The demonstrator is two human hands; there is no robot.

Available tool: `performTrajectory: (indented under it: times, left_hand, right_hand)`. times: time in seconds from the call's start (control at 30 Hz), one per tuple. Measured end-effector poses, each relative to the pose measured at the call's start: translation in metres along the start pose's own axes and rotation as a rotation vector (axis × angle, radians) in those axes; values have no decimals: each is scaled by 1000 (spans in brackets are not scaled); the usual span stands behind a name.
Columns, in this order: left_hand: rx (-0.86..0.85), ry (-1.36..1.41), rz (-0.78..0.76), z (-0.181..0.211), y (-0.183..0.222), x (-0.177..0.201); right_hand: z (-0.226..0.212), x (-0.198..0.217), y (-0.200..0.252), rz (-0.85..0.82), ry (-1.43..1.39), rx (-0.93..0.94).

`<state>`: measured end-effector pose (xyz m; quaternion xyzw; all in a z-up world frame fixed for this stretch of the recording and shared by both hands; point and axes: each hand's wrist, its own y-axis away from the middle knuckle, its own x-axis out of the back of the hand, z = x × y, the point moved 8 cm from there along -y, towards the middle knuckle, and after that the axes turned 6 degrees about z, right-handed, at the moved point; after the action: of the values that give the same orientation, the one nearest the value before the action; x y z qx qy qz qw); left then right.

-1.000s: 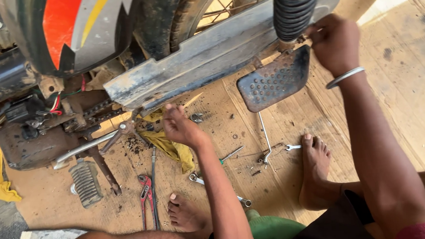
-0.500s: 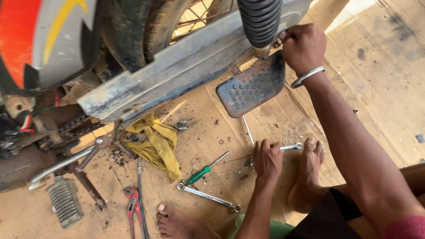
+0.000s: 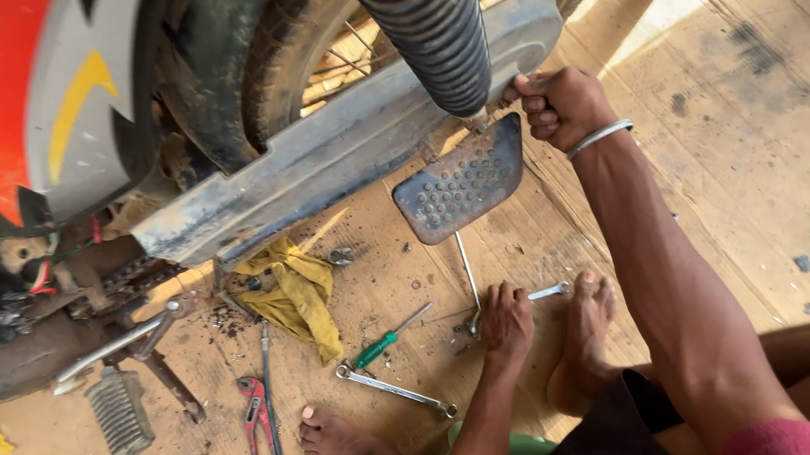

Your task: The person crouches beside a motorcycle and works on the chain guard area near the rear wheel and footrest. They align and hold the metal chain cover, pick up bolts from the ground, thread them into the cover by hand, and use wrenches to tighten fasteners, repeatedly reaching between the bike and the parts on the floor.

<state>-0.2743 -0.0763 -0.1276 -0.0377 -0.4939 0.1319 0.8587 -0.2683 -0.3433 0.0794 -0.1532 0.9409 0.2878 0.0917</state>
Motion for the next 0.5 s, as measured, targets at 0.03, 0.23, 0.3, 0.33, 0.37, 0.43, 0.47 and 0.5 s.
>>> performTrajectory:
  times: [0.03, 0.23, 0.3, 0.33, 0.37, 0.43, 0.47, 0.5]
  left_hand:
    - [1, -9, 5, -1, -3, 2]
    - [-5, -54, -77, 1, -13, 1]
    - [-23, -103, -93, 3, -14, 3]
    - [-30, -102, -91, 5, -14, 3]
    - [-48, -128, -99, 7, -14, 2]
    - [-62, -152, -107, 8, -11, 2]
    - [-57, -156, -112, 7, -8, 3]
    - [-64, -159, -112, 9, -11, 2]
  right_hand:
    - [0, 0, -3, -10, -4, 3]
    - [16, 6, -23, -115, -88, -137]
    - [20, 0, -14, -144, -179, -198]
    - [18, -1, -9, -142, -180, -191]
    - [15, -5, -5, -154, -150, -166]
    - [10, -12, 9, -167, -116, -145]
    - [8, -7, 18, -74, 113, -112]
    - [-1, 0, 26, 26, 339, -67]
